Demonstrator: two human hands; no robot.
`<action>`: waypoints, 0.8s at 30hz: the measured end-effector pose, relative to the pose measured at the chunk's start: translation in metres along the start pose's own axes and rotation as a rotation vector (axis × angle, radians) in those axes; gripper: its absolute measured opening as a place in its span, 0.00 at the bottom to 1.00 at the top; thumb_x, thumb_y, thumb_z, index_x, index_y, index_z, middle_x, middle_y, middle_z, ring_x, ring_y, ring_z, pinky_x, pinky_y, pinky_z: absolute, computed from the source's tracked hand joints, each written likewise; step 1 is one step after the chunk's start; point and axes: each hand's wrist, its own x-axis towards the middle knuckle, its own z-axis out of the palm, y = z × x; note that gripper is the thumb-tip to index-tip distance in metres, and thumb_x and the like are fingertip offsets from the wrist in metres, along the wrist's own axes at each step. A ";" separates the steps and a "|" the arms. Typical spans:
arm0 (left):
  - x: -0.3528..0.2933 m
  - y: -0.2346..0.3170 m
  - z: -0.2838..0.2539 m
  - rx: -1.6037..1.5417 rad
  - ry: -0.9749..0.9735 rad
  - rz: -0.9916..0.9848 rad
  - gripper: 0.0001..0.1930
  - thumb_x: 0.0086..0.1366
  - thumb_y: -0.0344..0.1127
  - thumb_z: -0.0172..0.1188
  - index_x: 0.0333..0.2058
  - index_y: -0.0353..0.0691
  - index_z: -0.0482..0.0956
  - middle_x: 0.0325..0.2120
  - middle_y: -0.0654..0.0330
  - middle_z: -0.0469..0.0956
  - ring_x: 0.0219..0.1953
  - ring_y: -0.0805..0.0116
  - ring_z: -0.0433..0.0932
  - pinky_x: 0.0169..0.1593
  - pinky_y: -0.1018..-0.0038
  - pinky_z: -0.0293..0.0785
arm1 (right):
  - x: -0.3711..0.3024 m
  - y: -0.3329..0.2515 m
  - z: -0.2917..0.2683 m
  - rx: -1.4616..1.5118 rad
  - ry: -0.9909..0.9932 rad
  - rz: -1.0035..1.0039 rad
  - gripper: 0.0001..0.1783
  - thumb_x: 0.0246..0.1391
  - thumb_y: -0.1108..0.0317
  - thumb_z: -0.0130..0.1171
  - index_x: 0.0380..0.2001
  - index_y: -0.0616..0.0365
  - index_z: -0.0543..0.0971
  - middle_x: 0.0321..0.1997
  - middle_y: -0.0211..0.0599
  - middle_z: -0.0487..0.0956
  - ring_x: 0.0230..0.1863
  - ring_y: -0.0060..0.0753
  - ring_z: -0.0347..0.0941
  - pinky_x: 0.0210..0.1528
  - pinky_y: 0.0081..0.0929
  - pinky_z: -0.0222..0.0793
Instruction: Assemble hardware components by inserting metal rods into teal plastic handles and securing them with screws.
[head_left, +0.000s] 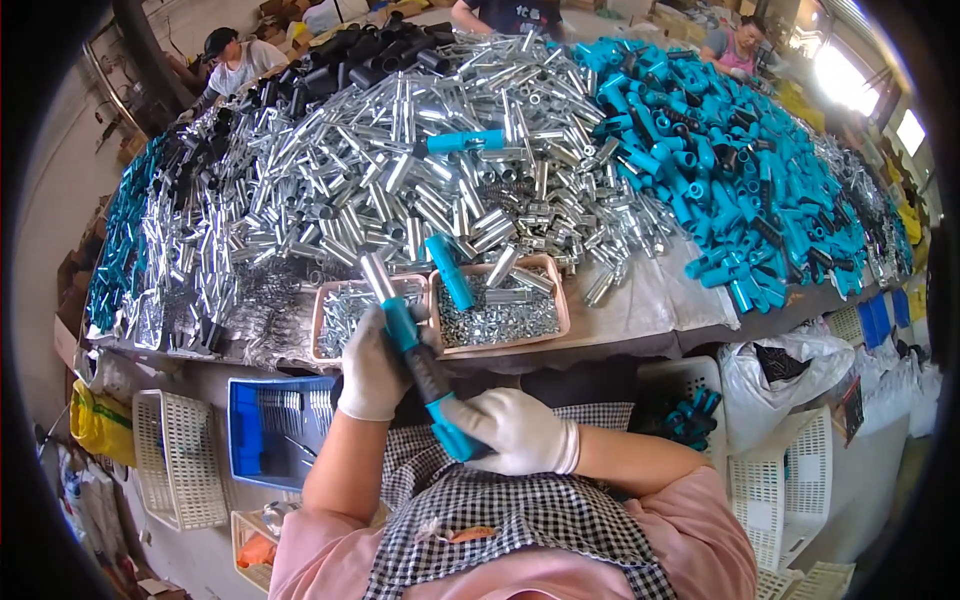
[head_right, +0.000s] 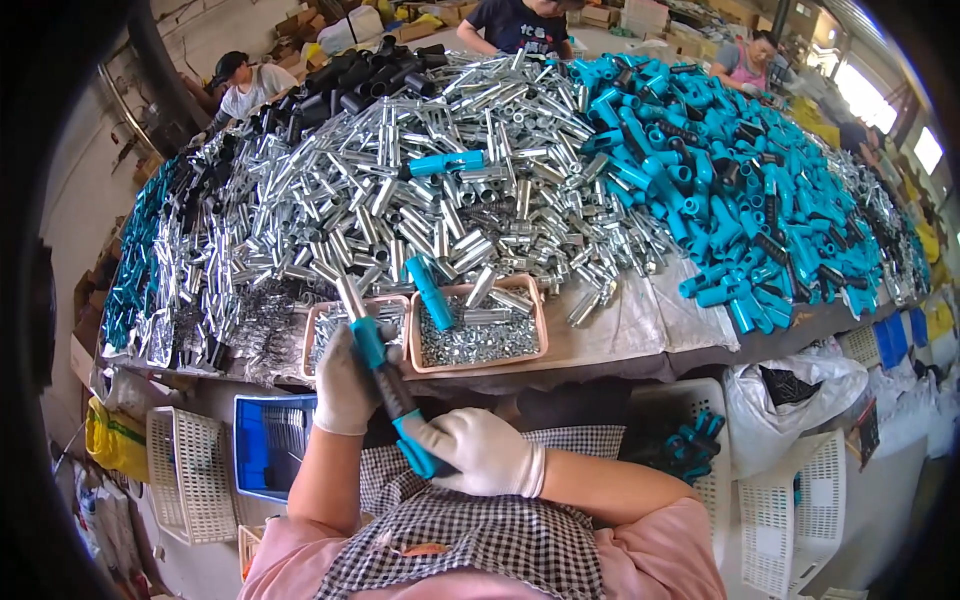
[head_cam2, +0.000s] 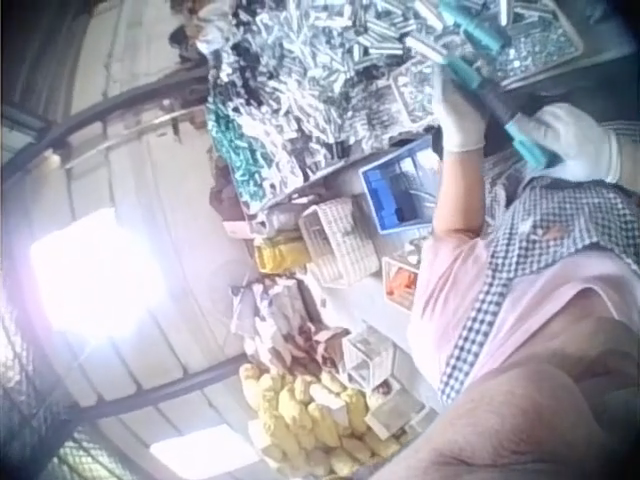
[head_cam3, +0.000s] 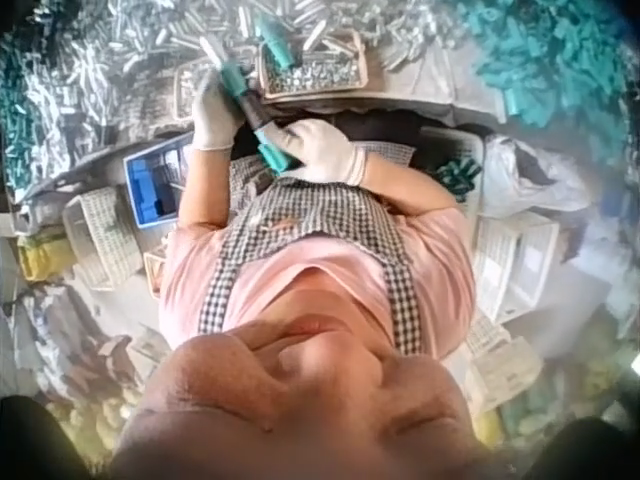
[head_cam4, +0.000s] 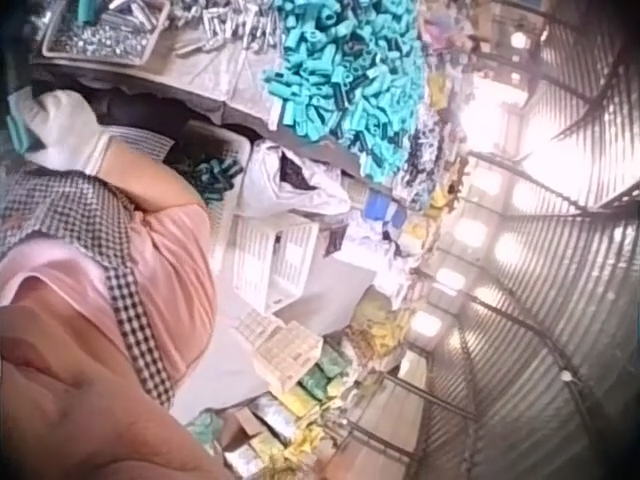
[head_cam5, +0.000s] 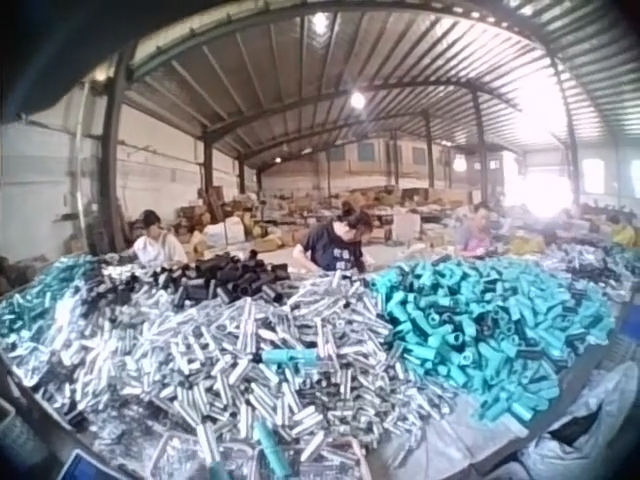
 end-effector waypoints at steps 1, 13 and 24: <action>-0.001 -0.004 -0.001 0.046 0.009 -0.003 0.28 0.73 0.55 0.44 0.53 0.31 0.70 0.33 0.51 0.78 0.26 0.63 0.76 0.33 0.69 0.76 | -0.003 0.010 -0.004 0.013 -0.109 0.031 0.47 0.48 0.47 0.66 0.67 0.59 0.64 0.32 0.45 0.76 0.32 0.51 0.75 0.39 0.42 0.73; -0.032 -0.016 -0.038 0.540 -0.633 -0.431 0.26 0.72 0.54 0.54 0.45 0.31 0.75 0.29 0.58 0.76 0.27 0.71 0.76 0.33 0.76 0.71 | -0.060 0.222 -0.136 -0.491 0.209 1.324 0.23 0.47 0.55 0.64 0.39 0.64 0.81 0.41 0.61 0.82 0.46 0.61 0.79 0.51 0.47 0.73; -0.063 -0.040 -0.024 0.822 -0.619 -0.367 0.15 0.74 0.42 0.50 0.45 0.33 0.75 0.29 0.65 0.75 0.31 0.77 0.73 0.36 0.76 0.72 | -0.095 0.192 -0.099 -0.359 0.499 0.855 0.13 0.51 0.67 0.62 0.38 0.65 0.80 0.36 0.46 0.81 0.33 0.45 0.77 0.40 0.39 0.73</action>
